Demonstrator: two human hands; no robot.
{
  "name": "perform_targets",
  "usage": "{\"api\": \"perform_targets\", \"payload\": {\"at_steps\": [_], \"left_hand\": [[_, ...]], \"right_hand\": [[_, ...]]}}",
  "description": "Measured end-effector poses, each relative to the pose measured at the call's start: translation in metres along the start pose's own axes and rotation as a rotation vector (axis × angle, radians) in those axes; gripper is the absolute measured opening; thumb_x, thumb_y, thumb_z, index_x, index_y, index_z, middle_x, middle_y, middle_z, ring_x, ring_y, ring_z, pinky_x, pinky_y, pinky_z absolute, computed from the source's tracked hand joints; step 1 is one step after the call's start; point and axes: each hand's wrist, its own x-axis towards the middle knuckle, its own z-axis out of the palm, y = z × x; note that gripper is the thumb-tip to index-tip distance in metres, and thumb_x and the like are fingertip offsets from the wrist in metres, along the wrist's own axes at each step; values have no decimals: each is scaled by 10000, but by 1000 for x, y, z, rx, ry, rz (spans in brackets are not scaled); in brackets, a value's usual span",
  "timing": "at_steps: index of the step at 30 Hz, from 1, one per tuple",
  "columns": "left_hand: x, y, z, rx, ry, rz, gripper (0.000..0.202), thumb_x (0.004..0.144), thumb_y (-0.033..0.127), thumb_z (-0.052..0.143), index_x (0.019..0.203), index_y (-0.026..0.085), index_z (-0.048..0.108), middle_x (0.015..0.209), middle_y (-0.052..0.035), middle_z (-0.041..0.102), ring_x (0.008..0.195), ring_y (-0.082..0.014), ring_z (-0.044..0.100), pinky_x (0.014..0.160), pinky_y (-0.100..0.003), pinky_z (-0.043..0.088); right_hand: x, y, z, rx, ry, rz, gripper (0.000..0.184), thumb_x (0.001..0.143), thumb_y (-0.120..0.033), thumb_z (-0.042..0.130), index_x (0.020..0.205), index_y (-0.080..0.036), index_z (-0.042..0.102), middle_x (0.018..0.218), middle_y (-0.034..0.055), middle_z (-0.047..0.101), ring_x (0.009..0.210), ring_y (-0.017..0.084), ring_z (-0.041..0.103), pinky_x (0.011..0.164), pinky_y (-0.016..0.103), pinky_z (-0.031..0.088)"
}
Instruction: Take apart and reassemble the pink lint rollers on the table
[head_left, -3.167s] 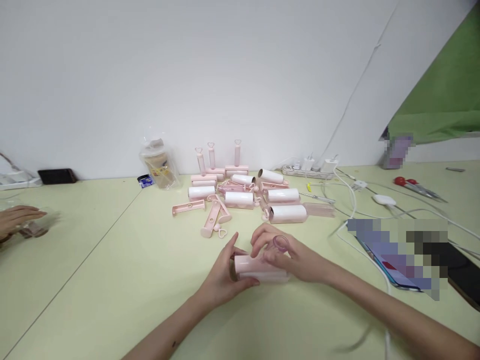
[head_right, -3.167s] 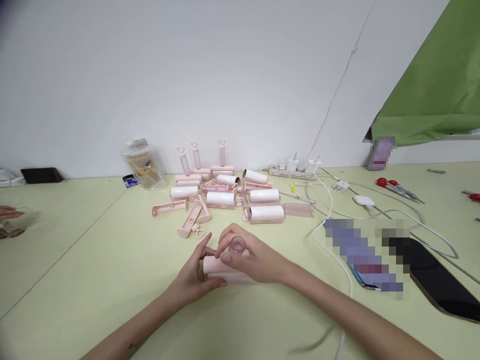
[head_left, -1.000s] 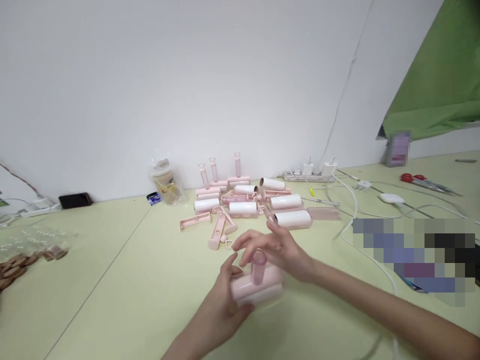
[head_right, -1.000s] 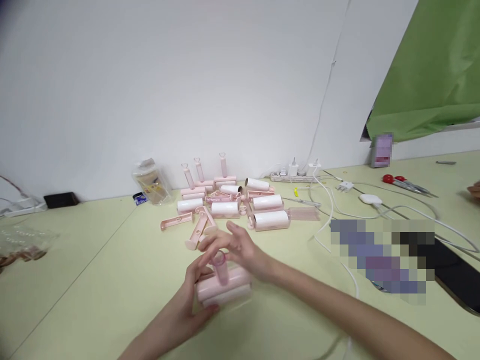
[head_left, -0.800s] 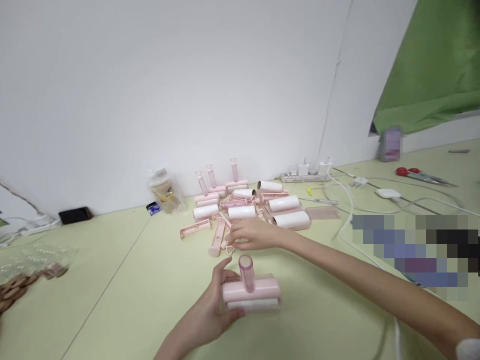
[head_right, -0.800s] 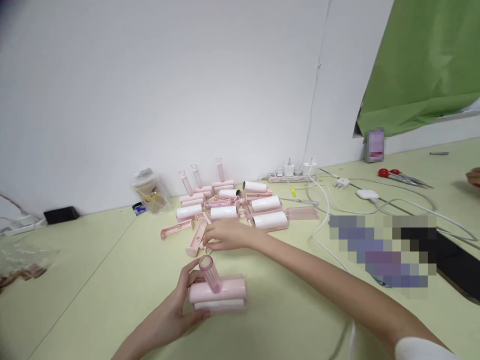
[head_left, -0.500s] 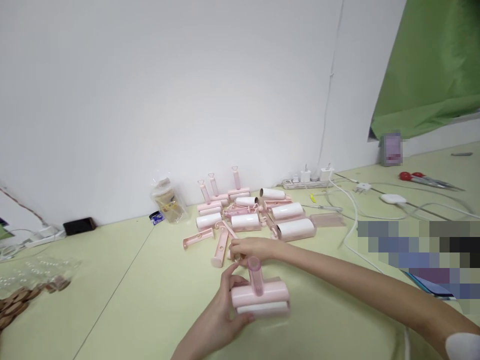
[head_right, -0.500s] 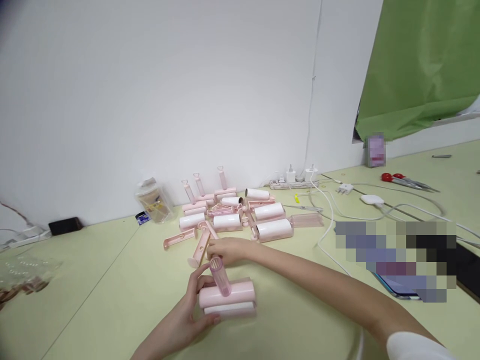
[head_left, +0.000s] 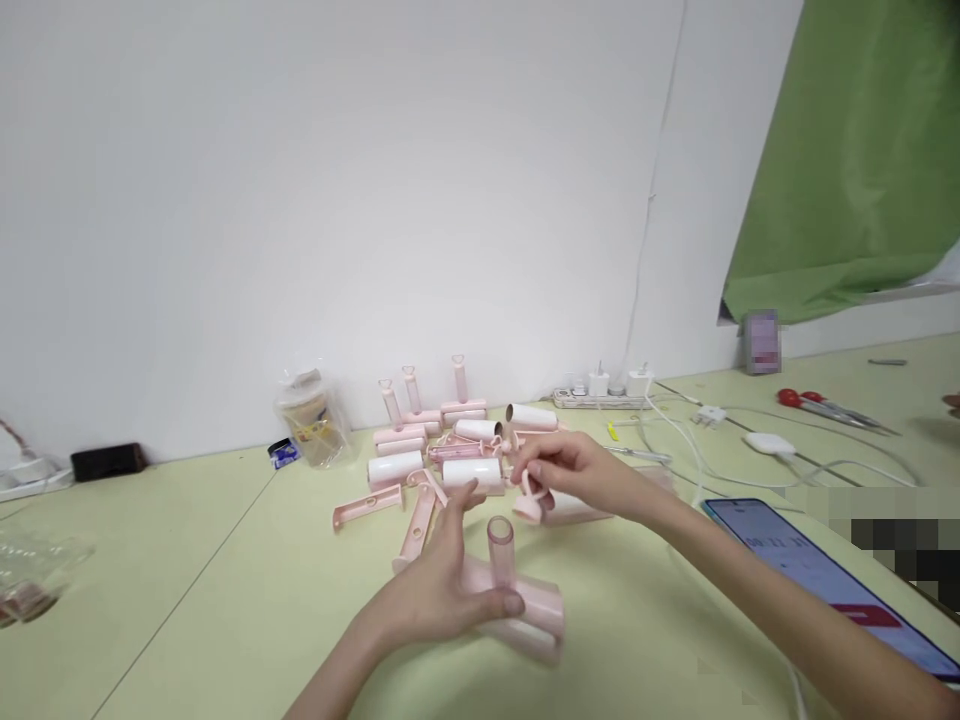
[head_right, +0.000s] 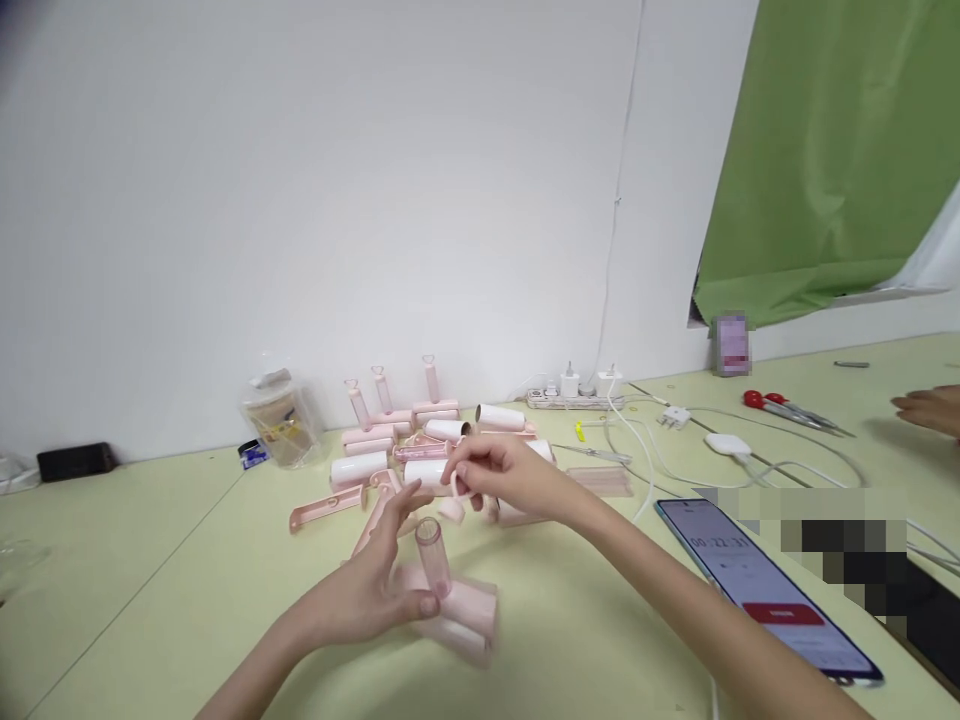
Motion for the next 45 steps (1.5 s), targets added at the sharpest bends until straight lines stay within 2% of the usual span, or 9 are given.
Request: {"api": "perform_targets", "payload": {"at_steps": [3, 6, 8, 11, 19, 24, 33, 39, 45], "left_hand": [[15, 13, 7, -217, 84, 115, 705, 677, 311, 668, 1272, 249, 295, 1256, -77, 486, 1151, -229, 438, 951, -356, 333], [33, 19, 24, -460, 37, 100, 325, 727, 318, 604, 1005, 176, 516, 834, -44, 657, 711, -161, 599, 615, -246, 441], [42, 18, 36, -593, 49, 31, 218, 731, 365, 575, 785, 155, 543, 579, -1, 599, 464, -108, 515, 423, -202, 347], [48, 14, 51, -688, 159, -20, 226, 707, 368, 569, 630, 180, 470, 407, 79, 410, 358, -65, 377, 377, -189, 290], [46, 16, 55, -736, 183, -50, 235, 658, 270, 582, 525, 189, 406, 382, 83, 355, 364, -52, 333, 372, -187, 282], [46, 16, 55, -765, 185, -59, 167, 643, 214, 580, 612, 197, 417, 399, 99, 352, 375, -57, 341, 370, -178, 286], [46, 13, 56, -787, 155, -2, 266, 646, 273, 607, 518, 195, 387, 430, 79, 345, 398, -53, 318, 381, -190, 257], [40, 4, 49, -934, 47, 191, 487, 522, 606, 673, 667, 174, 500, 535, 24, 479, 492, -106, 445, 473, -228, 349], [42, 25, 56, -1033, 300, 16, 542, 600, 712, 517, 639, 172, 478, 398, 53, 412, 379, -99, 403, 418, -228, 334]], "right_hand": [[-3, -18, 11, -144, -1, -48, 154, 784, -148, 466, 821, -164, 614, 677, -3, 566, 580, 105, 529, 521, 214, 409], [-3, -28, 18, -301, 2, -70, 173, 763, -101, 471, 796, -180, 621, 674, -10, 570, 615, 110, 508, 544, 208, 387], [-3, -28, 19, -318, 14, -54, 152, 771, -126, 492, 799, -190, 627, 711, -4, 584, 658, 119, 515, 568, 210, 392], [-3, -21, 19, -233, 13, 6, 132, 781, -227, 556, 880, -214, 643, 799, 7, 605, 726, 134, 535, 616, 218, 418], [-5, -13, 22, -65, -89, 53, 150, 791, -332, 590, 833, -206, 659, 914, 18, 600, 853, 154, 562, 757, 241, 429], [-6, -15, 29, -156, -42, 50, 193, 829, -289, 530, 715, -183, 645, 692, 2, 617, 672, 134, 567, 617, 214, 425], [-7, -17, 32, -237, -19, -54, 285, 860, -322, 486, 651, -182, 619, 628, 1, 602, 605, 115, 542, 567, 199, 413], [-7, -10, 34, -190, -48, -35, 316, 885, -336, 435, 690, -177, 627, 634, 9, 589, 604, 118, 559, 584, 207, 441], [-8, -4, 37, -163, -13, -77, 296, 857, -329, 472, 644, -172, 604, 727, 41, 623, 633, 132, 587, 562, 215, 470]]}}
